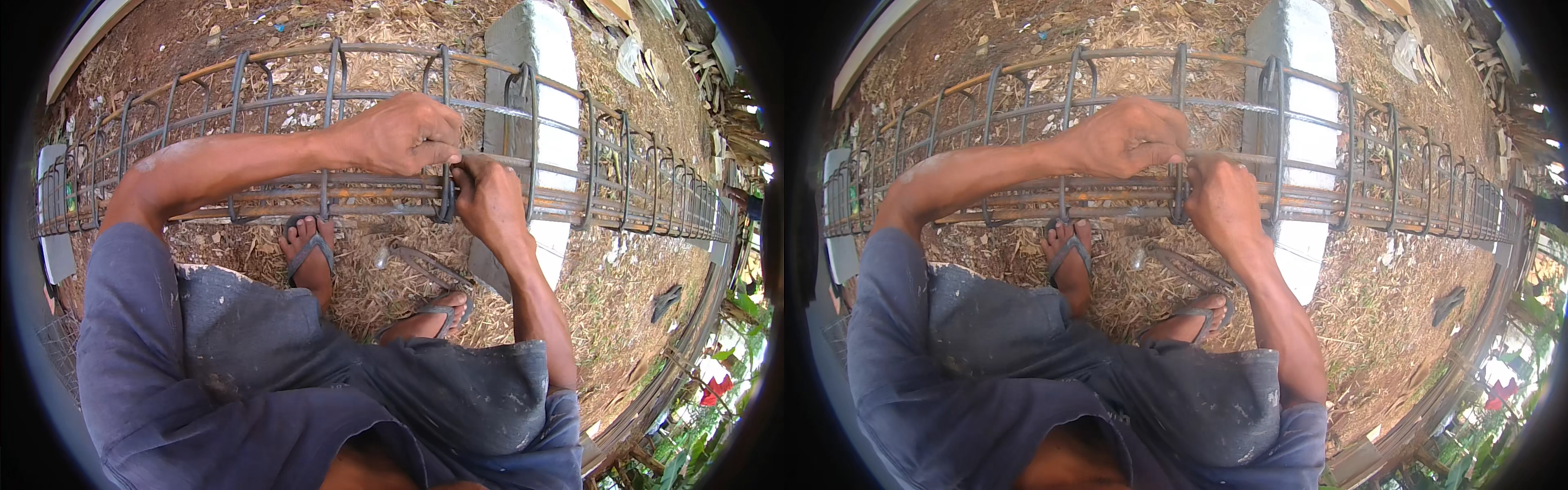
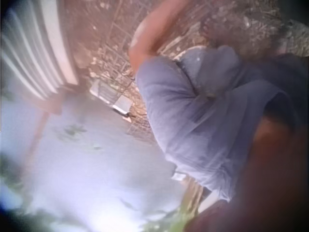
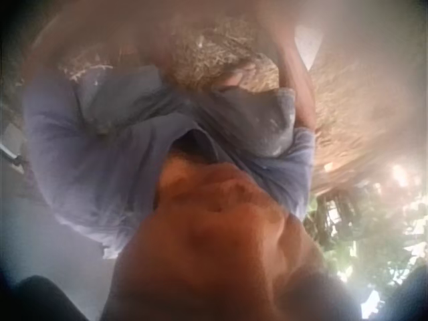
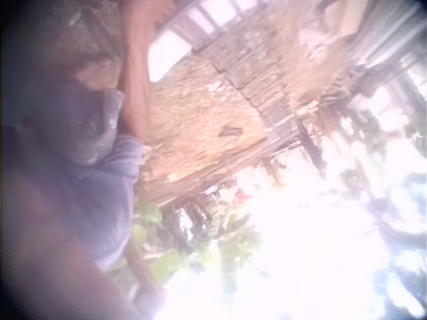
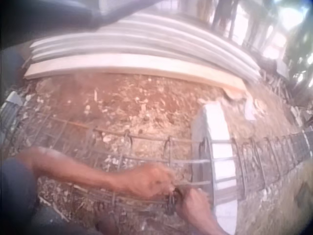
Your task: The person assembles a rebar cage by tying steel bars together with wire using pliers. They work along a long grid of rebar supported by concrete blocks, repeatedly wrapping and twisting wire to secure intersections.
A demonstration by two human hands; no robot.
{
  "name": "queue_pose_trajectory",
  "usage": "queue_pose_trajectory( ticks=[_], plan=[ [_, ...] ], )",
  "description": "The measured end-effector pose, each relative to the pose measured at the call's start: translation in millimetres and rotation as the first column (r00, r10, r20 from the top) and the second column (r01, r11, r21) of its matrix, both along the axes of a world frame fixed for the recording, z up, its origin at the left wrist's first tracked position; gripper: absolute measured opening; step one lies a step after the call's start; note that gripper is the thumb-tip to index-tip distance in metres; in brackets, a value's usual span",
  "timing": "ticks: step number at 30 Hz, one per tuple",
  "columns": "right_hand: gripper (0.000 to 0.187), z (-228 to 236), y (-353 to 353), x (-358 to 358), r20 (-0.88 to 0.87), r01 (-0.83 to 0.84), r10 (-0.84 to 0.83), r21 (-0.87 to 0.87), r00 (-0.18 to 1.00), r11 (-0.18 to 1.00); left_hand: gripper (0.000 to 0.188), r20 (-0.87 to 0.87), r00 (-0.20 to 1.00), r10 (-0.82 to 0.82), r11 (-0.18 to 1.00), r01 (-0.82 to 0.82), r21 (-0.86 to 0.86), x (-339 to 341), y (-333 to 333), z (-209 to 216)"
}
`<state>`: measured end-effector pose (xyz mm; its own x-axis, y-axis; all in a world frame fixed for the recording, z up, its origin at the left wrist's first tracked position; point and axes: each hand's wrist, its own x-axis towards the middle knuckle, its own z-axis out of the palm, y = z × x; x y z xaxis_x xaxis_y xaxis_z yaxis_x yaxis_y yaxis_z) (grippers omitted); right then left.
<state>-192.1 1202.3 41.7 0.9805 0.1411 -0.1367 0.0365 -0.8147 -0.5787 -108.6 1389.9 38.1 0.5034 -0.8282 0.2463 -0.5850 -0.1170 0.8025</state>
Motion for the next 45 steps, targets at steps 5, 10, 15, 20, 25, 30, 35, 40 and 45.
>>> queue_pose_trajectory(
  ticks=[5,10,15,20,25,30,35,40,45],
  plan=[
    [0.013,-5,1,5,-0.024,0.010,-0.009,0.052,1.000,0.999,0.016,-0.028,0.997,-0.073,0.997,0.073,-0.001,-2,4,6],
    [0.016,-5,-1,7,-0.071,0.044,-0.036,0.113,0.997,0.993,0.014,0.251,0.951,-0.183,0.978,0.150,0.145,-14,11,5],
    [0.027,13,3,15,-0.225,0.112,-0.082,0.123,0.971,0.986,0.015,0.639,0.695,-0.329,0.925,0.102,0.366,-15,27,3],
    [0.028,17,9,22,-0.189,0.035,-0.044,-0.051,0.981,0.998,0.018,0.705,0.650,-0.282,0.927,-0.006,0.376,-21,32,-10],
    [0.032,6,6,16,-0.051,0.050,-0.054,-0.072,0.997,0.996,0.024,0.139,0.990,0.007,0.938,-0.055,0.344,0,32,10],
    [0.025,3,15,9,0.155,-0.038,0.060,-0.140,0.986,0.989,0.036,-0.384,0.910,0.153,0.845,0.081,0.528,29,18,-6],
    [0.021,-6,20,6,0.250,-0.029,0.084,-0.218,0.965,0.976,0.034,-0.703,0.705,0.096,0.829,0.335,0.448,45,-2,-33],
    [0.022,-5,20,5,0.230,0.000,0.044,-0.191,0.972,0.982,0.032,-0.785,0.594,0.179,0.827,0.341,0.446,44,-9,-40],
    [0.025,6,15,7,0.042,0.022,-0.019,-0.080,0.999,0.997,0.023,-0.510,0.838,0.195,0.828,0.137,0.543,32,-10,-29]
  ],
)
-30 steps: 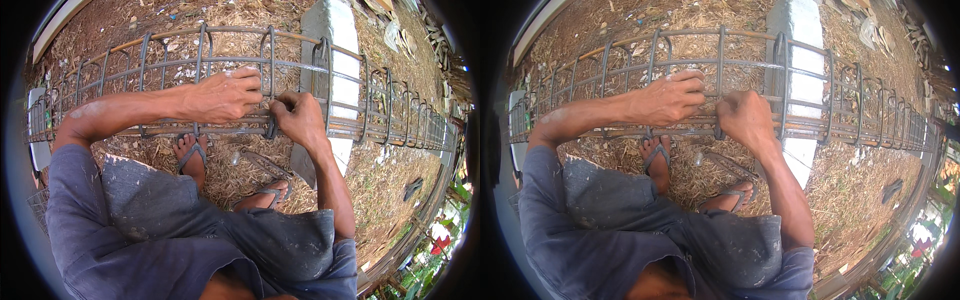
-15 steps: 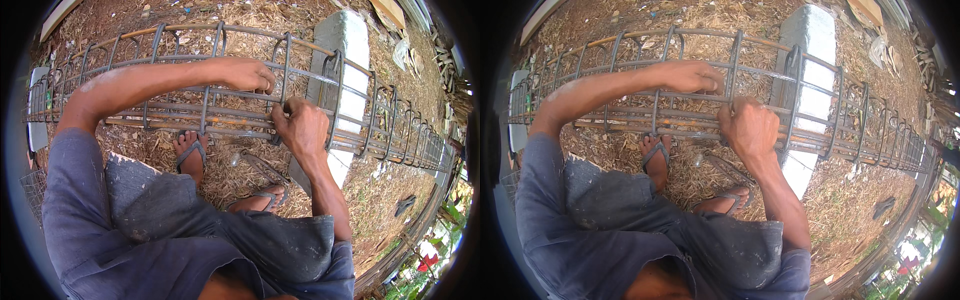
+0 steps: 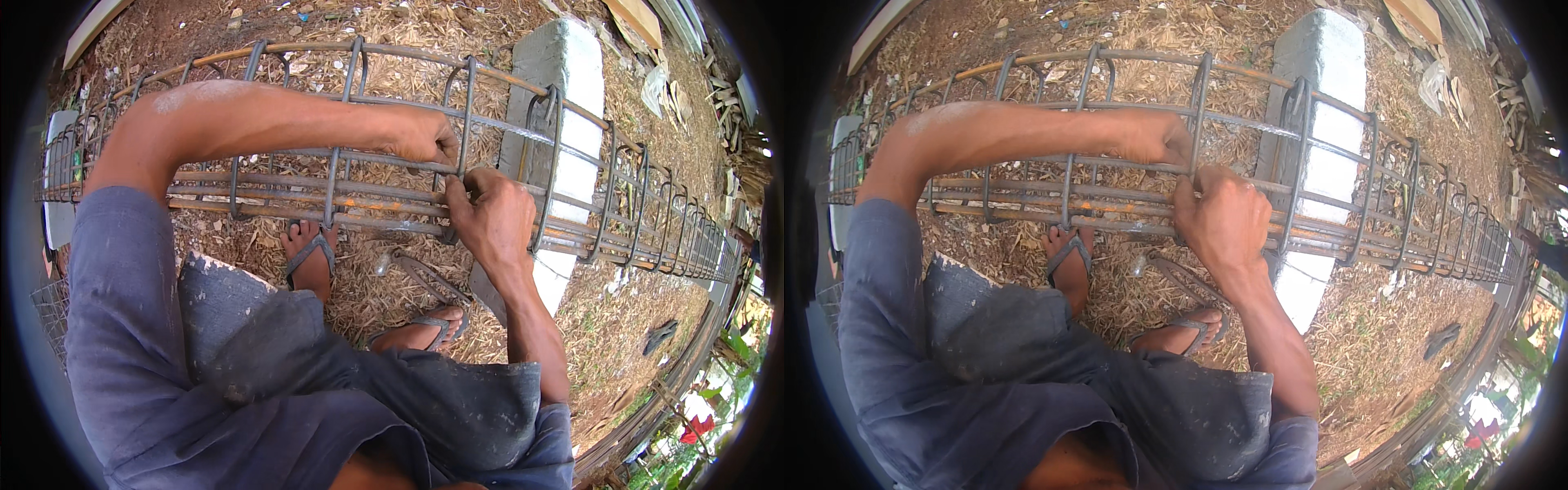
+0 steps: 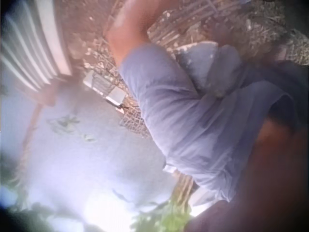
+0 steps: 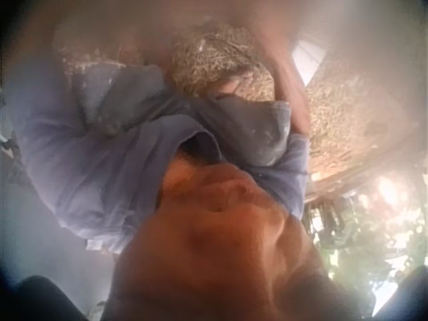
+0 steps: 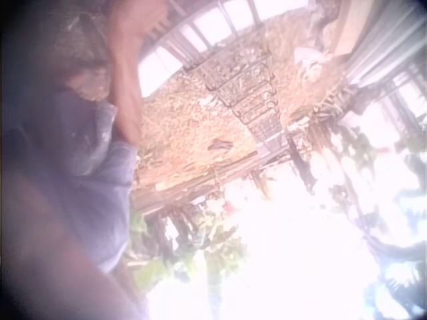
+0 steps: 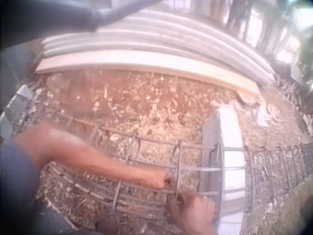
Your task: The person assembles a rebar cage by tying steel bars together with wire using pliers. They work along a long grid of rebar supported by concrete blocks, repeatedly wrapping and twisting wire to secure intersections.
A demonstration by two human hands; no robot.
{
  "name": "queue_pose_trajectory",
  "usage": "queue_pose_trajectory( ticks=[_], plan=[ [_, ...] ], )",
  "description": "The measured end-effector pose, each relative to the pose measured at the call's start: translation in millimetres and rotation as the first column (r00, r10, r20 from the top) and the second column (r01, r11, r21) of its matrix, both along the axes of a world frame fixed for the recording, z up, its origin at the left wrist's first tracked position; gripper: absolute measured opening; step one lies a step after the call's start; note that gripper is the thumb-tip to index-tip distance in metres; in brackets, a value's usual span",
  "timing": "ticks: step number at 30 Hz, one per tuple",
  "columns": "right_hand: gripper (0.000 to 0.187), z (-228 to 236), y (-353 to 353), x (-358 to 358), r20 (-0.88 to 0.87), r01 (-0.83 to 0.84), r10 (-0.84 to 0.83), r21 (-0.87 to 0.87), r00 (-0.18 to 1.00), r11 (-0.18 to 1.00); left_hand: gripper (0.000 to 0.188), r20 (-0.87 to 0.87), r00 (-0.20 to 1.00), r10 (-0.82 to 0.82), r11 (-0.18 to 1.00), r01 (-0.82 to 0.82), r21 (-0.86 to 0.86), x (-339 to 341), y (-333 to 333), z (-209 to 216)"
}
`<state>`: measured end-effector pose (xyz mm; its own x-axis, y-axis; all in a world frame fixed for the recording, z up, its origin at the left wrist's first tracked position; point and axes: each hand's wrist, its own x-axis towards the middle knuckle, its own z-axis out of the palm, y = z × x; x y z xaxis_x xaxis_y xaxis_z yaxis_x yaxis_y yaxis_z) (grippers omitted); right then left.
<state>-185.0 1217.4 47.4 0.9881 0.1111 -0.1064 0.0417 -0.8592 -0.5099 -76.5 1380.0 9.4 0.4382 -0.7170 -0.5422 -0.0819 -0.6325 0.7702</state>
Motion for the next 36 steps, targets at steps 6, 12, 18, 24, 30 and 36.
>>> queue_pose_trajectory(
  ticks=[6,12,18,24,30,36],
  plan=[
    [0.027,5,-1,-3,-0.045,0.008,-0.007,0.010,0.999,1.000,0.018,0.016,0.957,0.288,0.957,-0.289,0.016,-12,-7,4],
    [0.025,3,-9,-8,-0.034,0.033,-0.030,0.092,0.999,0.995,0.012,-0.029,0.894,0.446,0.894,-0.445,0.051,-14,-6,21],
    [0.022,5,-19,-3,-0.195,0.065,-0.021,0.222,0.981,0.973,0.009,0.176,0.892,0.417,0.900,-0.379,-0.216,-42,9,33],
    [0.026,15,-31,15,-0.535,0.337,-0.011,0.517,0.845,0.787,0.015,0.809,0.570,0.144,0.924,0.215,-0.316,-44,17,10],
    [0.027,23,-33,20,-0.454,0.157,0.054,0.415,0.889,0.896,0.016,0.606,0.793,0.058,0.966,0.109,-0.235,-19,-2,35],
    [0.019,61,-39,11,-0.229,-0.223,0.201,-0.074,0.952,0.972,0.018,0.530,0.765,0.366,0.926,-0.242,-0.291,-57,-2,29]
  ],
)
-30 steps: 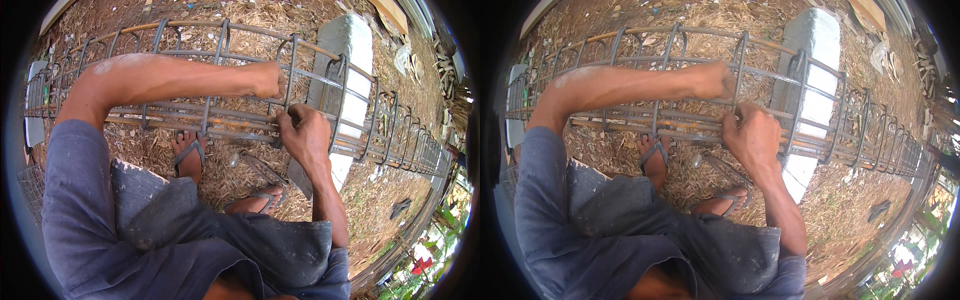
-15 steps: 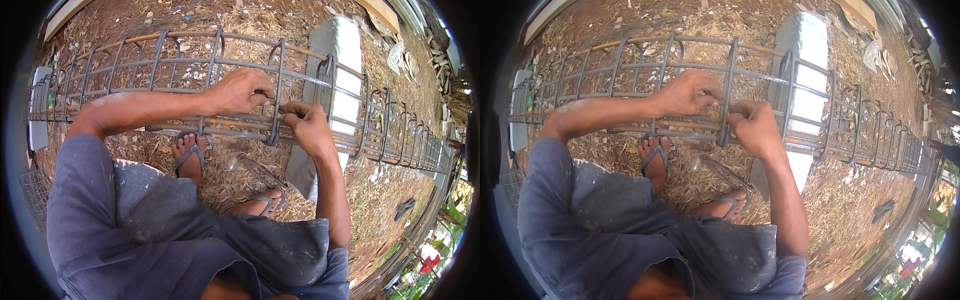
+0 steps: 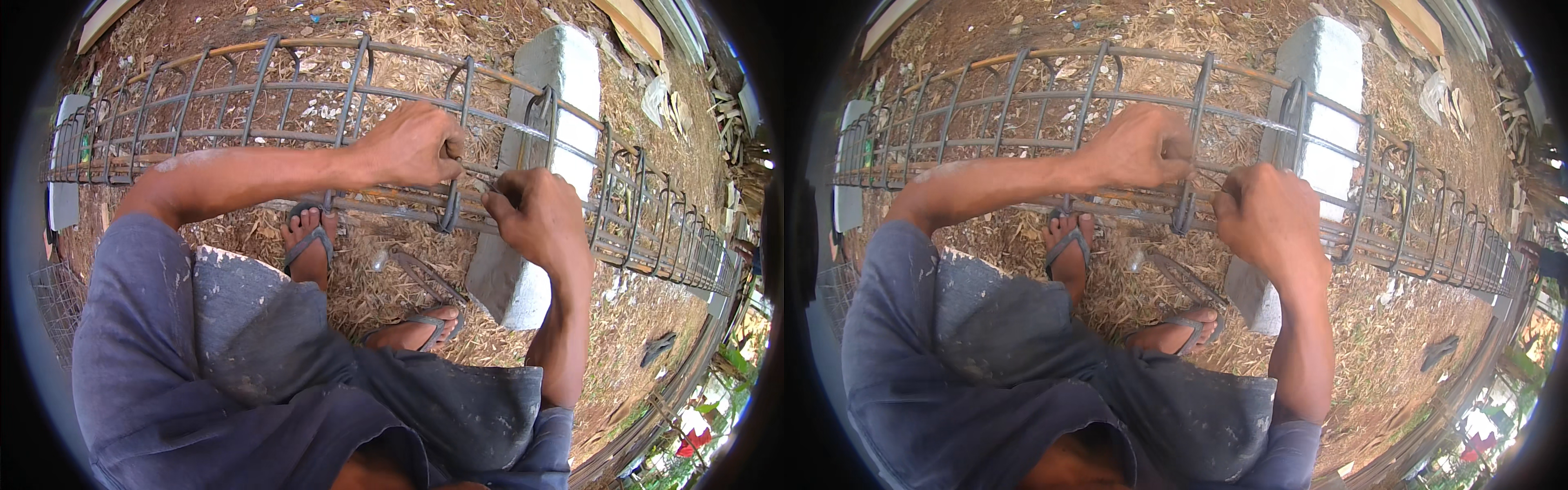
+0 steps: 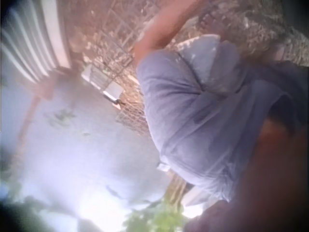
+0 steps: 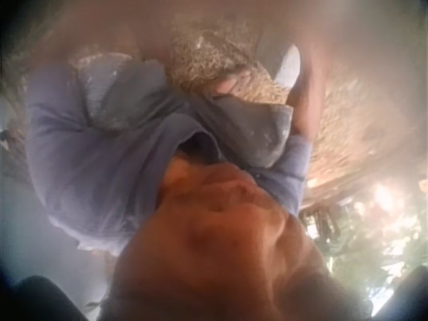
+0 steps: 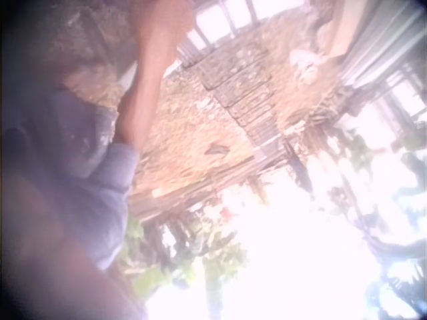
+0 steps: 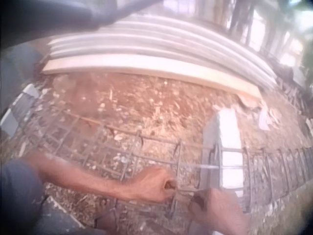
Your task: The person assembles a rebar cage by tying steel bars together with wire using pliers. They work along a long grid of rebar supported by concrete blocks, repeatedly wrapping and twisting wire to secure intersections.
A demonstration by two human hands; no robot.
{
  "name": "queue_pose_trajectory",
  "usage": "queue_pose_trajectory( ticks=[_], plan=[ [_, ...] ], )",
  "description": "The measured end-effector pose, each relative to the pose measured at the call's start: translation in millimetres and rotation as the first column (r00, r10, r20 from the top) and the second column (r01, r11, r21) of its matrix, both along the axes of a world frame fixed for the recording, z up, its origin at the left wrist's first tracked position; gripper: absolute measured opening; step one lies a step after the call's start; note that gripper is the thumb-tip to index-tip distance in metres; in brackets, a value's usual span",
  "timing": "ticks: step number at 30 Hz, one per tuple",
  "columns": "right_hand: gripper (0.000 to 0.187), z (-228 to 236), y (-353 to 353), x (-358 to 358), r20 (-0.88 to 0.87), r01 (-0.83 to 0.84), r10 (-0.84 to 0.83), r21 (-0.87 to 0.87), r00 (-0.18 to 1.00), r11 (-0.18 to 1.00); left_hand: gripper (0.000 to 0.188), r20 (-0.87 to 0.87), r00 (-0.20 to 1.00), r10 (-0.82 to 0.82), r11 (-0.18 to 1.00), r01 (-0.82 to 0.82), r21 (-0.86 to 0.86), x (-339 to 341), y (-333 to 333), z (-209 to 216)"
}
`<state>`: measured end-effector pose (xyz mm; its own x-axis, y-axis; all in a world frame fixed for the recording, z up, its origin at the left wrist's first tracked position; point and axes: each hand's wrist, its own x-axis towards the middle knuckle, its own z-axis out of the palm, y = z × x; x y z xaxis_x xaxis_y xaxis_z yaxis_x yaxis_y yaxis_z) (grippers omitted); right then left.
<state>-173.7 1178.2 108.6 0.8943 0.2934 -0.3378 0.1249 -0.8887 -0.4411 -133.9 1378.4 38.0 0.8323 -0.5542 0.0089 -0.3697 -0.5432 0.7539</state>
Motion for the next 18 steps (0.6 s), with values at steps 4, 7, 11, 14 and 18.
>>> queue_pose_trajectory(
  ticks=[4,7,11,14,18],
  plan=[
    [0.014,-5,13,3,0.232,-0.163,0.127,0.145,0.965,0.976,0.015,0.100,0.987,0.125,0.989,-0.116,-0.093,-16,-4,-6],
    [0.011,-22,17,31,0.326,-0.169,0.124,0.115,0.937,0.979,0.015,-0.168,0.961,0.220,0.972,-0.230,-0.043,-13,-15,3],
    [0.013,-31,20,45,0.428,-0.003,0.015,-0.030,0.904,1.000,0.014,-0.315,0.923,0.221,0.967,-0.250,-0.055,-6,-8,2],
    [0.015,-33,21,33,0.222,-0.082,0.173,-0.369,0.959,0.926,0.012,-0.295,0.941,0.166,0.978,-0.195,-0.070,-1,3,-6],
    [0.017,-22,11,12,0.146,-0.168,0.159,0.047,0.976,0.985,0.012,-0.209,0.964,0.167,0.980,-0.185,-0.070,-3,3,-4]
  ],
)
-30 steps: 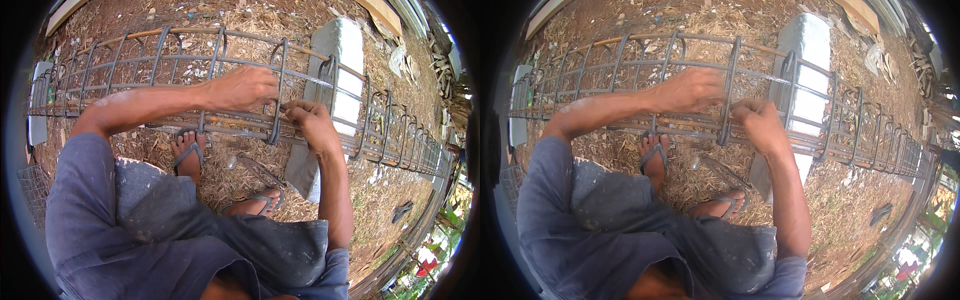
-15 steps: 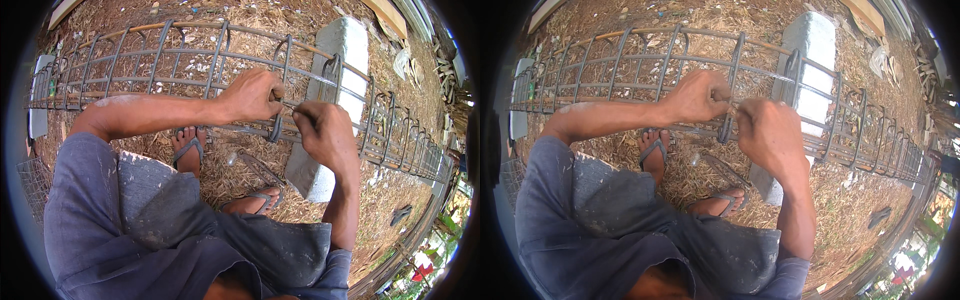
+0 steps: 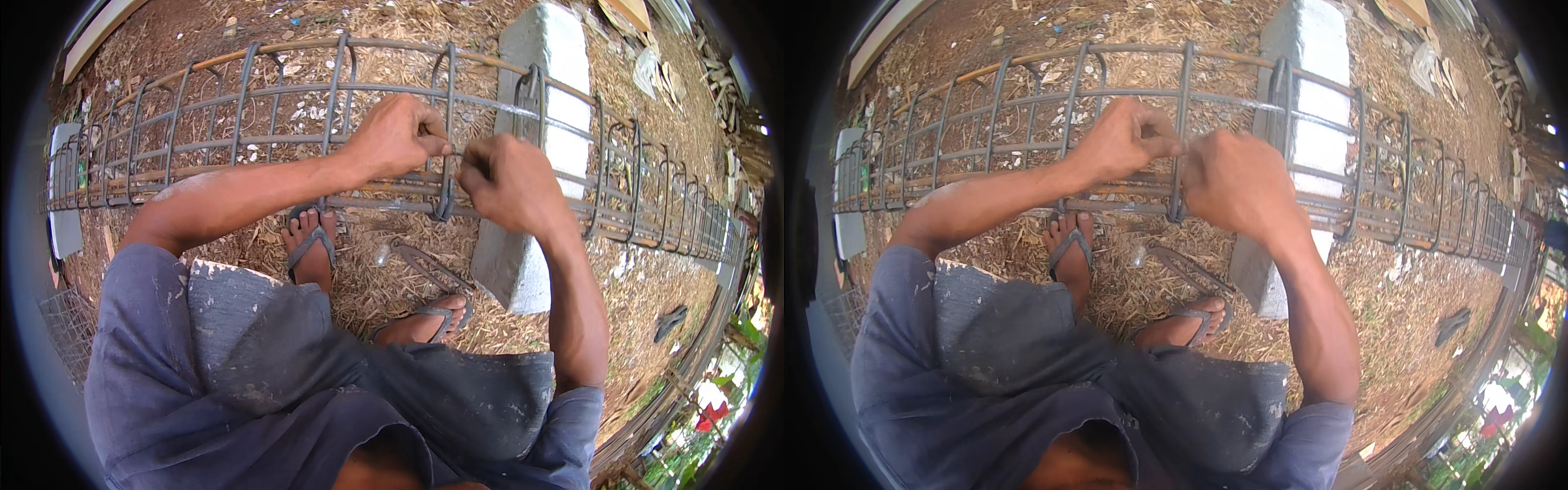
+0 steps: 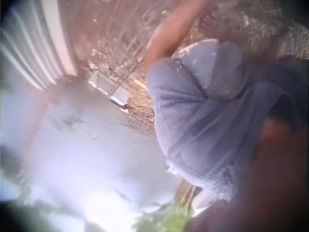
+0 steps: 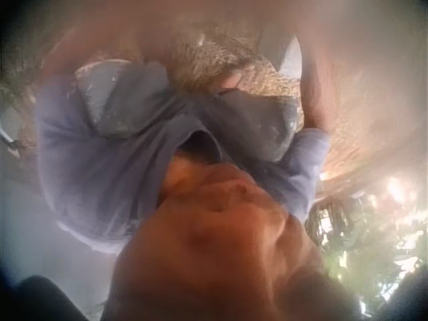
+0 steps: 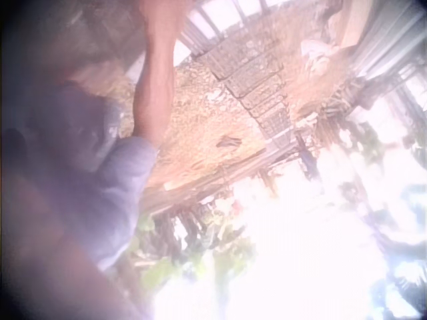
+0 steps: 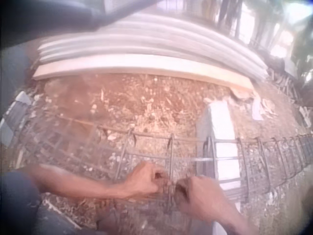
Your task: The person assembles a rebar cage by tying steel bars together with wire using pliers. They work along a long grid of rebar supported by concrete blocks, repeatedly wrapping and twisting wire to secure intersections.
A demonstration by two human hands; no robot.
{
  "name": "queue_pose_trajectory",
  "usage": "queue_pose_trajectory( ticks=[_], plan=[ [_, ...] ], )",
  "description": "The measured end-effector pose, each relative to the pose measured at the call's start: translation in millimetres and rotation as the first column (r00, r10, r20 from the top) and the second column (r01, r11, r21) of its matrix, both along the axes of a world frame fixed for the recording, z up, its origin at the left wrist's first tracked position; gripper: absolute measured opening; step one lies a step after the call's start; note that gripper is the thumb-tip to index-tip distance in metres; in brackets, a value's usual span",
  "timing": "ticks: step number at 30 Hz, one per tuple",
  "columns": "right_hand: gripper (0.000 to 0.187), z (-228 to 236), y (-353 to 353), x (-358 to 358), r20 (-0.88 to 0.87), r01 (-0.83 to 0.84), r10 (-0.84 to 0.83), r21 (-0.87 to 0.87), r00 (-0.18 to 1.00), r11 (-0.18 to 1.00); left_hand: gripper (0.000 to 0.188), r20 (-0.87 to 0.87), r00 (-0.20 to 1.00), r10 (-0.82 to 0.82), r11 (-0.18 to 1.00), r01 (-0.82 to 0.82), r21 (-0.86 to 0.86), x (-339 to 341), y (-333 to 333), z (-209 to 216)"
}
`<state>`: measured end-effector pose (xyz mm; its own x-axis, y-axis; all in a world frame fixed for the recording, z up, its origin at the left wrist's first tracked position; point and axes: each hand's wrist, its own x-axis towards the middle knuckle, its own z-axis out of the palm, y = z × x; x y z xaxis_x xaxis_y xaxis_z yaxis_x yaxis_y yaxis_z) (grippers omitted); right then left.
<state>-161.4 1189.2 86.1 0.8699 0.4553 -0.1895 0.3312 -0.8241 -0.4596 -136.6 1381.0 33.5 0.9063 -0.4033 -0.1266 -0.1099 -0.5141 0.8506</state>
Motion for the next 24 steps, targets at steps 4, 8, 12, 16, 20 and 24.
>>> queue_pose_trajectory(
  ticks=[4,8,12,16,20,24],
  plan=[
    [0.029,26,20,33,-0.061,0.076,-0.083,-0.113,0.995,0.991,0.016,0.084,0.996,-0.009,1.000,0.008,0.015,4,-10,-10],
    [0.017,77,-13,18,0.040,-0.106,0.114,-0.162,0.993,0.981,0.024,0.093,0.992,-0.088,0.994,0.081,0.069,4,-2,-14],
    [0.019,106,-146,-75,-0.200,0.141,-0.059,0.424,0.978,0.895,0.033,0.131,0.976,-0.174,0.972,0.149,0.183,4,-6,-13],
    [0.022,17,-152,-180,-0.557,0.464,-0.065,0.617,0.828,0.636,0.037,0.123,0.939,-0.322,0.931,0.291,0.219,4,15,-12],
    [0.025,-126,-34,-227,-0.259,0.325,-0.307,0.029,0.916,0.945,0.052,-0.192,0.844,-0.501,0.754,0.534,0.382,25,7,11],
    [0.044,-210,-2,-227,0.016,0.221,-0.224,-0.223,0.975,0.949,0.047,-0.159,0.861,-0.483,0.786,0.507,0.354,30,27,17]
  ],
)
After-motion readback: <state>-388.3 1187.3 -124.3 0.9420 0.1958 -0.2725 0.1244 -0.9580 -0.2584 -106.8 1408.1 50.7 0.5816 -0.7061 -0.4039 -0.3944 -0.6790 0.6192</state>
